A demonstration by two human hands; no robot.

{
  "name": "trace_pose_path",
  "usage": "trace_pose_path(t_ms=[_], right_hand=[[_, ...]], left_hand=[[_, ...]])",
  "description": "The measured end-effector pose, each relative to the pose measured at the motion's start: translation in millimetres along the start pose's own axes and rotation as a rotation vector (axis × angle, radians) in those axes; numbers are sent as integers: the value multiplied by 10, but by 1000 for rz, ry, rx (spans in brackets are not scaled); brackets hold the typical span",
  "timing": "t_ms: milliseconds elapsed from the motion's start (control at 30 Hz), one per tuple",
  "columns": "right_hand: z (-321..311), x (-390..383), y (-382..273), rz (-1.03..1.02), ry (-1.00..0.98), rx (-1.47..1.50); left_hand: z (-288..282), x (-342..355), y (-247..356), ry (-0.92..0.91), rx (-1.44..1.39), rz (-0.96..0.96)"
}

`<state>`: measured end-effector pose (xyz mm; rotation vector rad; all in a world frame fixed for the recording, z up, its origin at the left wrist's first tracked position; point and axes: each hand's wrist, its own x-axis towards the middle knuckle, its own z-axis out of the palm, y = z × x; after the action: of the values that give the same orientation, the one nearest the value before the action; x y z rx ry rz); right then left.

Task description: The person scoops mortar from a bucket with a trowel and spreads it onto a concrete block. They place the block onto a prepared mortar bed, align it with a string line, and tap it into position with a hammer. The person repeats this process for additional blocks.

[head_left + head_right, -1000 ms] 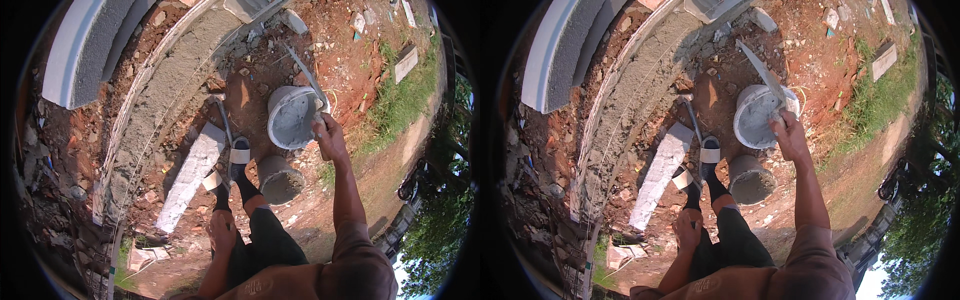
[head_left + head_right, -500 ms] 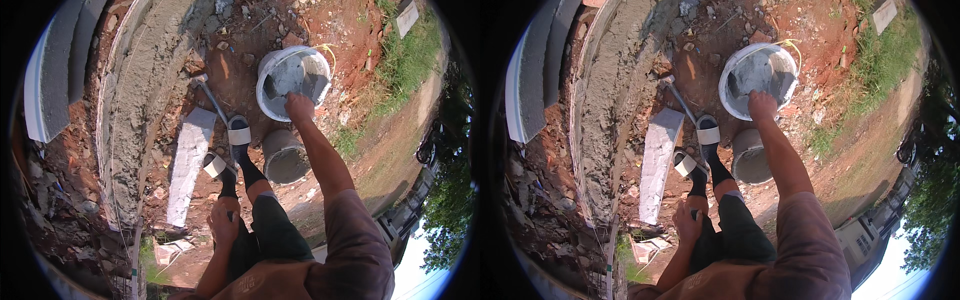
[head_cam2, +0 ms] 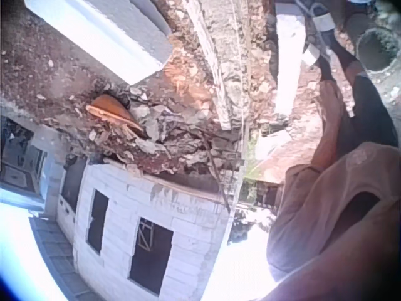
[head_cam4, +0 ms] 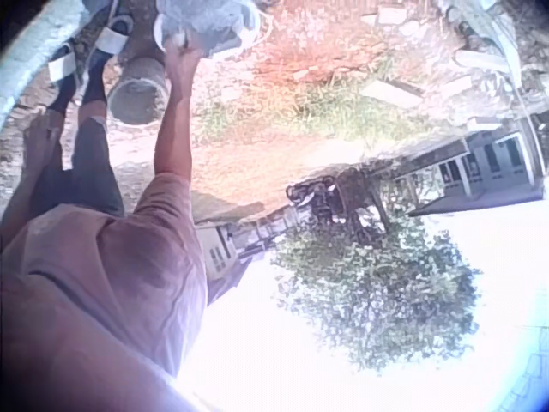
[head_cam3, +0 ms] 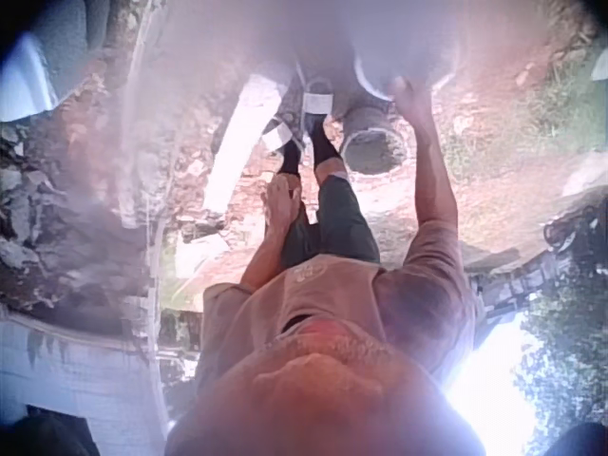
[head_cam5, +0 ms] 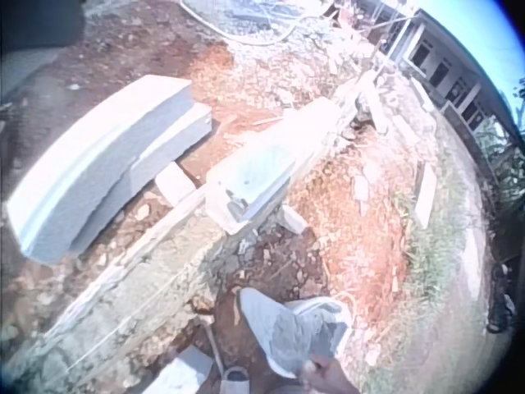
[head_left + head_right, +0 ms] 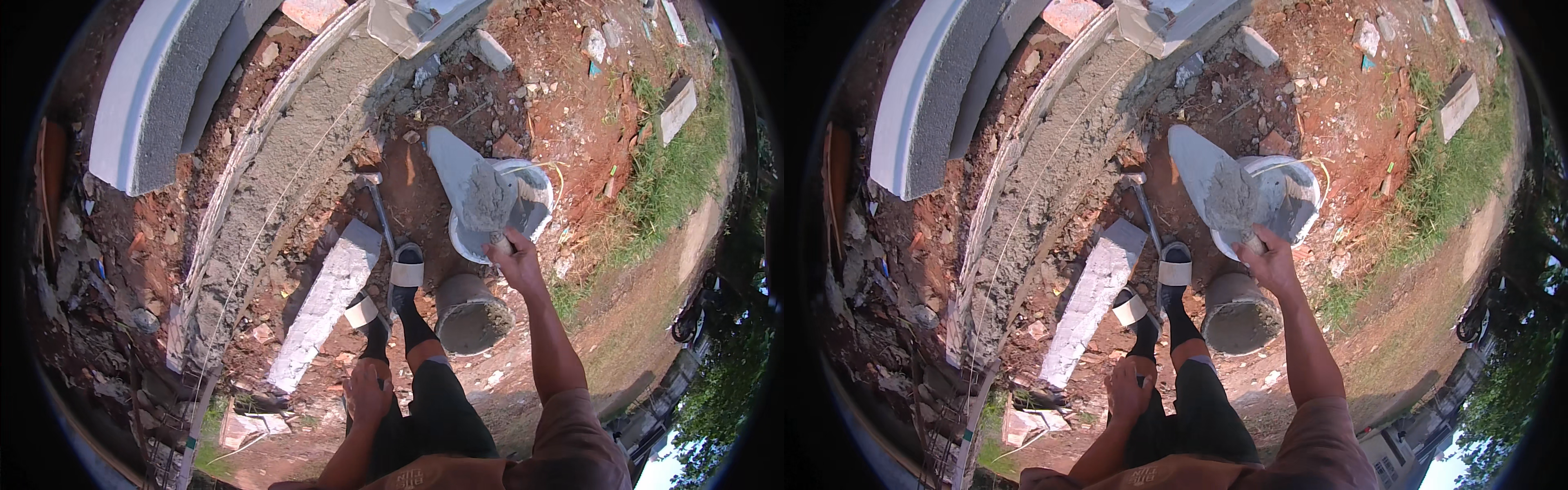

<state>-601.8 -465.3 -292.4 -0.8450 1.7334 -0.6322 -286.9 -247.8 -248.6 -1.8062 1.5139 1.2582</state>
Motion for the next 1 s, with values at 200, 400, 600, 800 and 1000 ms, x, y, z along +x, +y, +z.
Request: trace_pose_path(t_ms=[200,400,600,800,1000], right_hand=[[793,1185,-928,-108,-121,-28],[875,1327,-1354,48,-144,-45],[237,1293,-1572,-8,-323,141],[-239,792,-1245,58,-203,86],[-659,-295,-170,297,4,-218]], left_hand=[[56,-32,-23,58,-114,-22],[150,-103,-18,104,-86,-61],[205,-98,-46,91,-116,-31],[209,-152,-14,76,-114,-53],[84,-157,-60,54,-162,-137]])
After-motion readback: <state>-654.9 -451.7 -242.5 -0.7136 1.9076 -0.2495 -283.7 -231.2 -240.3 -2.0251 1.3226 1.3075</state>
